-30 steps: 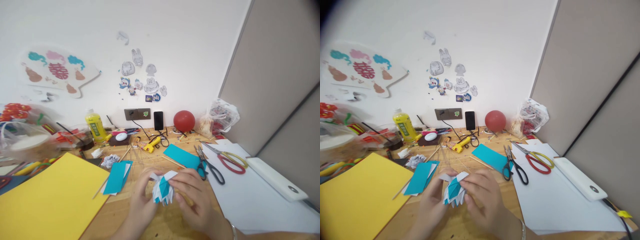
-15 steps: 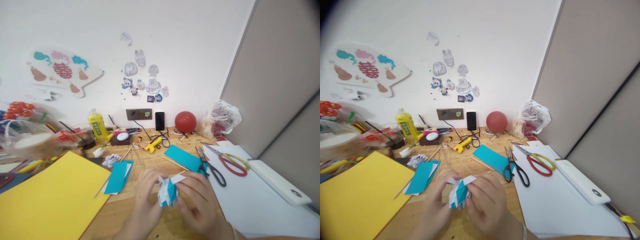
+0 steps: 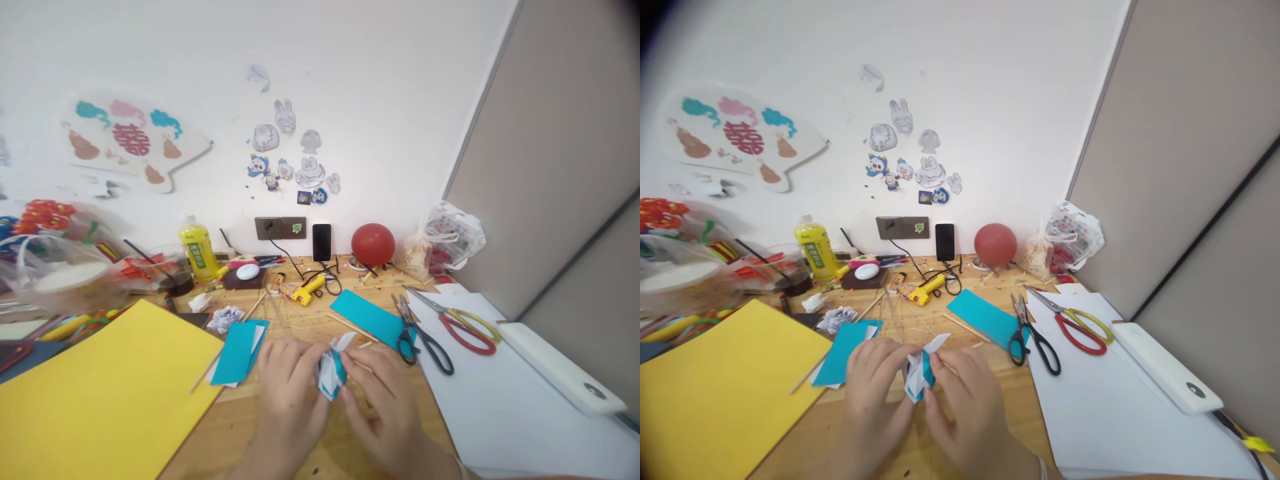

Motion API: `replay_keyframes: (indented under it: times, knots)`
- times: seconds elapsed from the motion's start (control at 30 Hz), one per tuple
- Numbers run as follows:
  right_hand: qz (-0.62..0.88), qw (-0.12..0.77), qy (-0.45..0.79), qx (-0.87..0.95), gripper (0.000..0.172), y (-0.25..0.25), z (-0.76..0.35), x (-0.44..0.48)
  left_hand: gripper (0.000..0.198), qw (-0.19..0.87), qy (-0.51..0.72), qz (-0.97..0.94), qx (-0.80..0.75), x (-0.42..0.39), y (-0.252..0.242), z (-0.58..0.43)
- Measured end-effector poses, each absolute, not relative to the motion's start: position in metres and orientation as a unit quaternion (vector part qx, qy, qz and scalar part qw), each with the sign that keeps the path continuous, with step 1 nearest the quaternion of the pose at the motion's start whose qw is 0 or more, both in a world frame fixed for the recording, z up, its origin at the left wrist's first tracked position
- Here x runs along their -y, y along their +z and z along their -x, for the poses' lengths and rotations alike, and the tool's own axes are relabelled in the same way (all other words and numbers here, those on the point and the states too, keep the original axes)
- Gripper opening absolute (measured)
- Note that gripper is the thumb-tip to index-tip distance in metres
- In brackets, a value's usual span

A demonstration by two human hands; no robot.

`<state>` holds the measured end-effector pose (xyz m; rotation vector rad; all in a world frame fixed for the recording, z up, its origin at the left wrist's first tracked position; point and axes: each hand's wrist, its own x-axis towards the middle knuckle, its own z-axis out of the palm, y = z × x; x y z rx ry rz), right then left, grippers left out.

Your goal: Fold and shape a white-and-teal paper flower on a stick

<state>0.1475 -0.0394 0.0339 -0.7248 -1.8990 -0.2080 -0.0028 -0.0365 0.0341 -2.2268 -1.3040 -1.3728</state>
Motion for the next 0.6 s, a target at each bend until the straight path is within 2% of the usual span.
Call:
replay_keyframes:
  times: [0.27, 0.6]
  knots:
    - [0.300, 0.539, -0.030, 0.786, 0.026, 0.0406, -0.1464, 0.0412, 0.025, 0.114, -0.473, 0.747, 0.453, 0.0377, 0.0322, 0.0040]
    - [0.300, 0.525, -0.015, 0.796, 0.031, 0.0314, -0.1448, 0.0407, 0.025, 0.122, -0.482, 0.733, 0.463, 0.0356, 0.0295, 0.0049]
